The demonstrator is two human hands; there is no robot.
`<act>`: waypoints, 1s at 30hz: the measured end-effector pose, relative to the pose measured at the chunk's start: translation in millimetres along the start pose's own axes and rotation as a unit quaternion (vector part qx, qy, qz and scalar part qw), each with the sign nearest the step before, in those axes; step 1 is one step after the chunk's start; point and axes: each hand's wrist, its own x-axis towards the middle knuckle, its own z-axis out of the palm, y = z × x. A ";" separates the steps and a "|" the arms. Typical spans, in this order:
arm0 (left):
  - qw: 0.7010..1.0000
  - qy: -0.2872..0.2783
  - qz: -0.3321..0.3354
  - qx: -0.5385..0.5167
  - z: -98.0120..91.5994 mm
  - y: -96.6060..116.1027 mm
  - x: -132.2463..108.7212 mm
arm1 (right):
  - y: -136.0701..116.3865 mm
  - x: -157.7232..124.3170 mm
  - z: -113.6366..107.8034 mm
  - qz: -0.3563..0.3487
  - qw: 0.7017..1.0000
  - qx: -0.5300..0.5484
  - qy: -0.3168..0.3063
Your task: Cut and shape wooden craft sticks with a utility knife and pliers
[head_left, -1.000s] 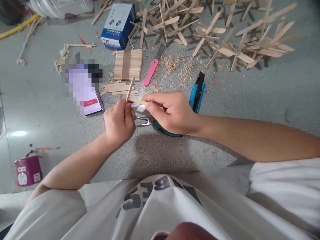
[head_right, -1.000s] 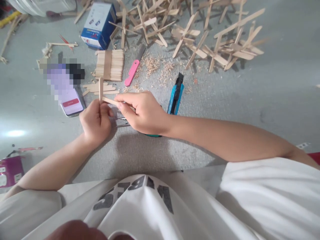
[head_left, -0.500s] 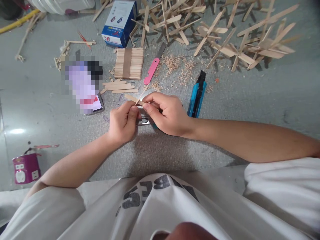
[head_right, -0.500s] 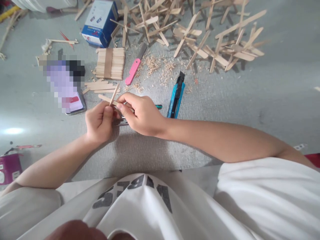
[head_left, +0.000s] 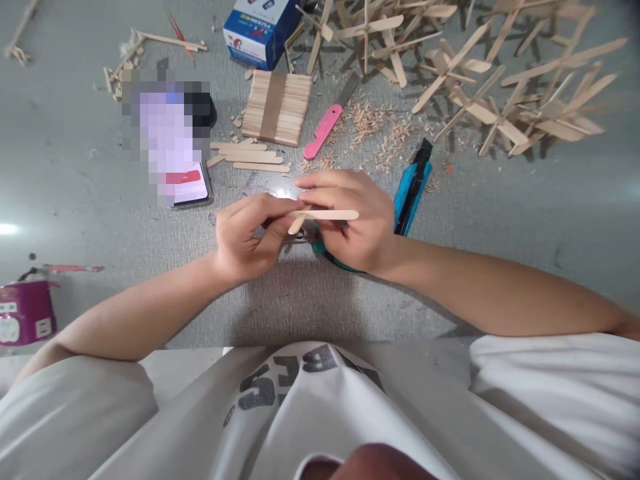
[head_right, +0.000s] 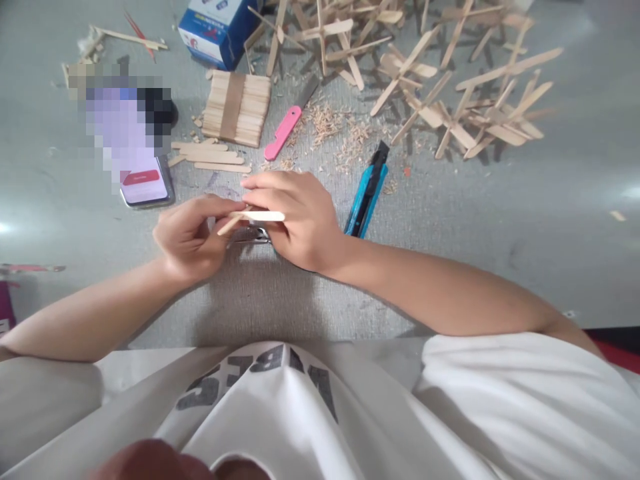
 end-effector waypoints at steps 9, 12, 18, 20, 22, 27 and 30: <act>0.955 -0.173 -0.146 -0.193 -11.0 9.0 5.9 | -1.7 -3.8 2.4 0.028 0.999 0.012 -0.033; 0.915 -0.203 -0.209 -0.278 -10.5 9.7 8.1 | -4.0 -2.0 -0.3 0.025 0.999 0.010 -0.047; 0.887 -0.141 -0.260 -0.355 -7.0 16.0 8.5 | -3.9 4.5 -1.6 0.022 0.999 0.003 -0.041; 0.908 -0.086 -0.217 -0.349 -10.1 24.0 12.3 | -3.3 6.2 0.7 0.056 0.998 0.006 -0.011; 0.932 -0.027 -0.164 -0.322 -14.5 29.4 16.4 | -3.2 8.1 3.5 0.101 0.994 0.035 0.026; 0.992 0.008 -0.106 -0.074 -19.7 3.8 21.2 | -3.8 13.9 8.4 0.201 0.960 0.146 0.133; 0.986 -0.079 -0.117 0.088 -18.7 -20.4 22.7 | -2.0 16.2 10.4 0.219 0.940 0.172 0.199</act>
